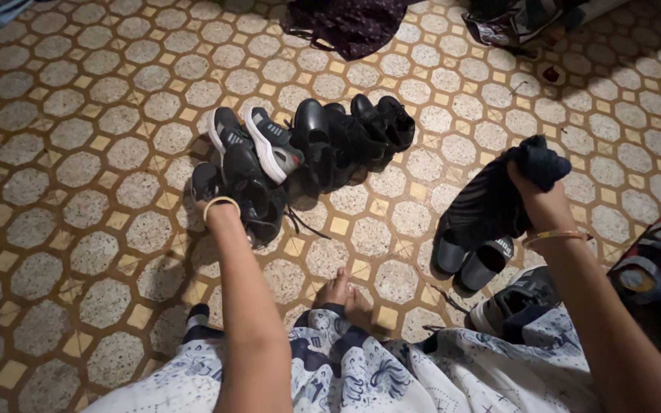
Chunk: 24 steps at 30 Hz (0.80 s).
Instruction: The person sits on a tiled floor and cleans several pairs of shoes using a cloth. They wipe the exterior of sneakers and slides, then tie the laces on a pair of sneakers.
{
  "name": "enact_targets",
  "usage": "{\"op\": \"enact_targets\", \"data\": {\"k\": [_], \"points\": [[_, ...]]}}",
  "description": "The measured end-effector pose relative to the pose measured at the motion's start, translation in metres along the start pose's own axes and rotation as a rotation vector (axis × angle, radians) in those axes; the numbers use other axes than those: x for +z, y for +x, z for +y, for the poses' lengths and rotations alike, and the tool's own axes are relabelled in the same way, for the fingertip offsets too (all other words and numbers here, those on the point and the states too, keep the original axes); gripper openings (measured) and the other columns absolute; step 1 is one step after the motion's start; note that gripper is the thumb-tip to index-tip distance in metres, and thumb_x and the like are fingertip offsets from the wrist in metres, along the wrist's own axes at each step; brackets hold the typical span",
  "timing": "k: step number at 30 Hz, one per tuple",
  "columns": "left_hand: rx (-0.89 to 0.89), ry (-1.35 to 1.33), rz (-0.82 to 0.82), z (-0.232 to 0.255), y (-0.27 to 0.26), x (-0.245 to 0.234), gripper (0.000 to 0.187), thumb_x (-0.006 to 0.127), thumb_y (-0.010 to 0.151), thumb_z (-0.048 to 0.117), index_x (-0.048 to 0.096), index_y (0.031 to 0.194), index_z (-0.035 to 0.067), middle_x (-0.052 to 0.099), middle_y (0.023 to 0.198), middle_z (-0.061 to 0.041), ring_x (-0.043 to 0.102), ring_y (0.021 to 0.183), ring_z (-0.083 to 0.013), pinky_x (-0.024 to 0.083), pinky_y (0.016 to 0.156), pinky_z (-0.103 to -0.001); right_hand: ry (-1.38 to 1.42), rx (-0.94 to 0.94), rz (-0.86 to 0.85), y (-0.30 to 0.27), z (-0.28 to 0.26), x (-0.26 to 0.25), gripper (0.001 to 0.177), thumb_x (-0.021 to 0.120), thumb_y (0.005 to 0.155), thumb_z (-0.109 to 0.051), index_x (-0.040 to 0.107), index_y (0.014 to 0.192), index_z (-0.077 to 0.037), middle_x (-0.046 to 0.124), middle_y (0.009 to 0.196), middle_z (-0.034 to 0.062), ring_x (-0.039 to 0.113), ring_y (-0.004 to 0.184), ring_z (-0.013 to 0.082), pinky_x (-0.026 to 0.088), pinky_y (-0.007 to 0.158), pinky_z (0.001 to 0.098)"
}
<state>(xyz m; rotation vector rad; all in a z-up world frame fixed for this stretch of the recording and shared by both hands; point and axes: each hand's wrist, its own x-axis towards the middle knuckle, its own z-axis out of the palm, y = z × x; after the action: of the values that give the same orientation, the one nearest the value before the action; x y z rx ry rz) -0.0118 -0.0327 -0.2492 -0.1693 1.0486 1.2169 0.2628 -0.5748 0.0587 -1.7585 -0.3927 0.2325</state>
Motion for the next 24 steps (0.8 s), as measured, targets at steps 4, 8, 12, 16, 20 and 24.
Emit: {"op": "enact_targets", "data": {"k": [4,8,12,16,20,24], "points": [[-0.02,-0.077,-0.003,0.013,0.005,-0.003,0.052,0.065,0.084,0.041,0.067,0.122,0.006,0.063,0.126,-0.012,0.06,0.11,-0.0296,0.044,0.097,-0.044,-0.056,-0.044,0.005,0.002,0.003,0.001,0.035,0.075,0.097,-0.026,0.066,0.123,-0.005,0.068,0.11,0.0001,0.061,0.096,0.0107,0.05,0.083,0.0273],[-0.04,-0.127,-0.021,0.017,0.011,-0.003,0.059,0.065,0.083,0.046,0.065,0.129,0.009,0.061,0.135,-0.012,0.059,0.119,-0.0307,0.042,0.105,-0.045,-0.425,0.032,0.156,-0.004,0.002,-0.003,0.046,0.08,0.095,-0.033,0.063,0.128,-0.007,0.067,0.111,0.0018,0.062,0.099,0.0123,0.048,0.084,0.0291],[-0.01,-0.18,-0.088,0.042,0.01,0.016,0.066,0.065,0.083,0.051,0.064,0.136,0.012,0.059,0.144,-0.013,0.058,0.127,-0.0318,0.04,0.113,-0.046,-0.274,0.017,0.142,0.001,0.005,0.0,0.047,0.08,0.091,-0.036,0.065,0.124,-0.006,0.069,0.11,0.0041,0.062,0.097,0.0141,0.05,0.083,0.0317],[0.169,-0.119,-0.435,0.059,-0.02,0.059,0.071,0.066,0.088,0.05,0.056,0.145,0.009,0.053,0.153,-0.014,0.053,0.138,-0.0323,0.036,0.12,-0.046,-0.213,-0.056,0.076,0.013,0.014,-0.009,0.041,0.076,0.093,-0.035,0.068,0.12,-0.005,0.07,0.107,0.002,0.062,0.095,0.0121,0.051,0.084,0.0306],[0.432,-0.159,-1.041,0.093,-0.09,0.117,0.077,0.067,0.097,0.045,0.043,0.155,0.0,0.043,0.163,-0.018,0.044,0.151,-0.0323,0.03,0.127,-0.045,-0.165,-0.049,0.066,0.022,0.022,-0.009,0.038,0.075,0.095,-0.034,0.069,0.116,-0.004,0.069,0.105,0.0006,0.06,0.093,0.0107,0.051,0.082,0.0307],[0.296,-0.218,-1.223,0.074,-0.167,0.153,0.075,0.068,0.1,0.046,0.041,0.155,0.002,0.049,0.16,-0.022,0.05,0.15,-0.0357,0.04,0.128,-0.049,-0.254,-0.068,0.082,0.019,0.023,-0.009,0.039,0.076,0.094,-0.035,0.069,0.117,-0.005,0.07,0.106,0.0012,0.061,0.094,0.0118,0.051,0.083,0.0311]]}}
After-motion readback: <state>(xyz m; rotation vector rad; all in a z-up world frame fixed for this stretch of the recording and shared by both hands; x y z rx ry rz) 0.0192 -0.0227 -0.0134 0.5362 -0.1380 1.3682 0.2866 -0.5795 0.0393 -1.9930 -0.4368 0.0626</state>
